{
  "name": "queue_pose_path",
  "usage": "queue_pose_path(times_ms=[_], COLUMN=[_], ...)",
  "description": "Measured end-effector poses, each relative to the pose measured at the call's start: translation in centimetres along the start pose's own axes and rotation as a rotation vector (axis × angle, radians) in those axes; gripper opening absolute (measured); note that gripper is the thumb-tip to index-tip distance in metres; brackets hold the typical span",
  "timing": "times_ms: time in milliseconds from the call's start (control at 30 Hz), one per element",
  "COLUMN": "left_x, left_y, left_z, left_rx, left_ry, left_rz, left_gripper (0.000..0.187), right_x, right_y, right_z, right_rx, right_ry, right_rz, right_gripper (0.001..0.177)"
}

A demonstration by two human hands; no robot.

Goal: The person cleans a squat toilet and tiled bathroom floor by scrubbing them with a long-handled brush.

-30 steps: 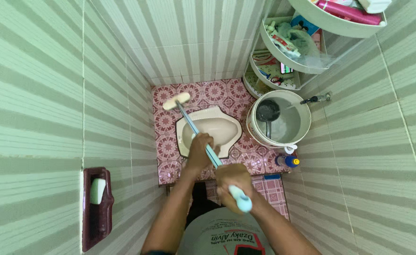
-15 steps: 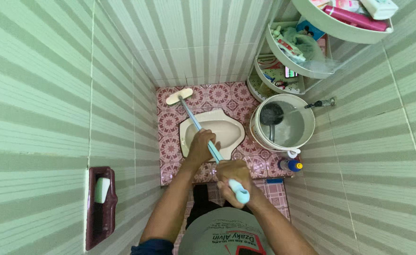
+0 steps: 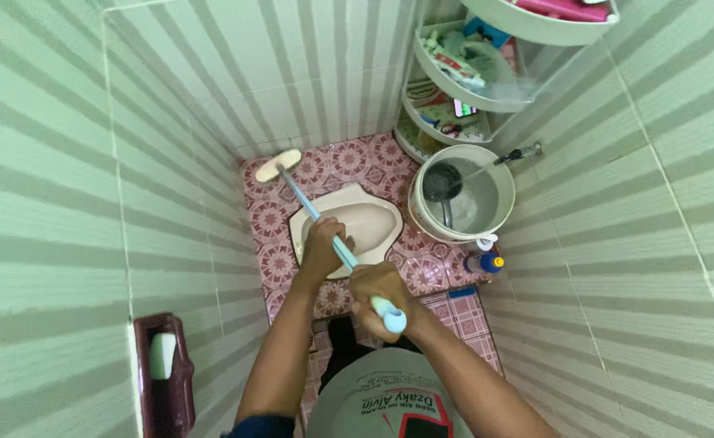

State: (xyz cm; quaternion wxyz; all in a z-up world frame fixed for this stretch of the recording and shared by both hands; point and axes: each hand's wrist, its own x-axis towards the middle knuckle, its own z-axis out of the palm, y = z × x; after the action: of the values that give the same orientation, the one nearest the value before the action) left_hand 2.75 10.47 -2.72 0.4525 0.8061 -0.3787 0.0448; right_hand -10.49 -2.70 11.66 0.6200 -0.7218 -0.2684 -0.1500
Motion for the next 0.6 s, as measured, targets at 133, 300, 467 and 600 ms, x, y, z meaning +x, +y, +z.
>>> queue_pose_path(times_ms=[133,300,467,600], left_x=[-3.0,-2.2,-0.3,-2.0], left_y=[4.3,4.7,3.0,6.5], left_z=[-0.1,-0.7,-0.7,0.5], left_rx=[-0.054,-0.059,0.001,-0.150], left_ry=[-0.065,-0.118,-0.194,-0.209], left_rz=[-0.177,-0.162,-0.102,-0.089], left_gripper=[0.032,0.035,0.035,0.038], right_x=[-1.5,-5.4,-5.5,-4.0], right_y=[-3.4,0.5,-0.9,-8.0], right_z=[-0.4,2.1,2.4,1.4], right_rx=[-0.028,0.133,-0.088,-0.023], right_ry=[-0.004,0.064,0.099,0.134], right_rz=[-0.036,0.047,0.087,0.119], right_gripper=[0.020,0.030,0.027,0.025])
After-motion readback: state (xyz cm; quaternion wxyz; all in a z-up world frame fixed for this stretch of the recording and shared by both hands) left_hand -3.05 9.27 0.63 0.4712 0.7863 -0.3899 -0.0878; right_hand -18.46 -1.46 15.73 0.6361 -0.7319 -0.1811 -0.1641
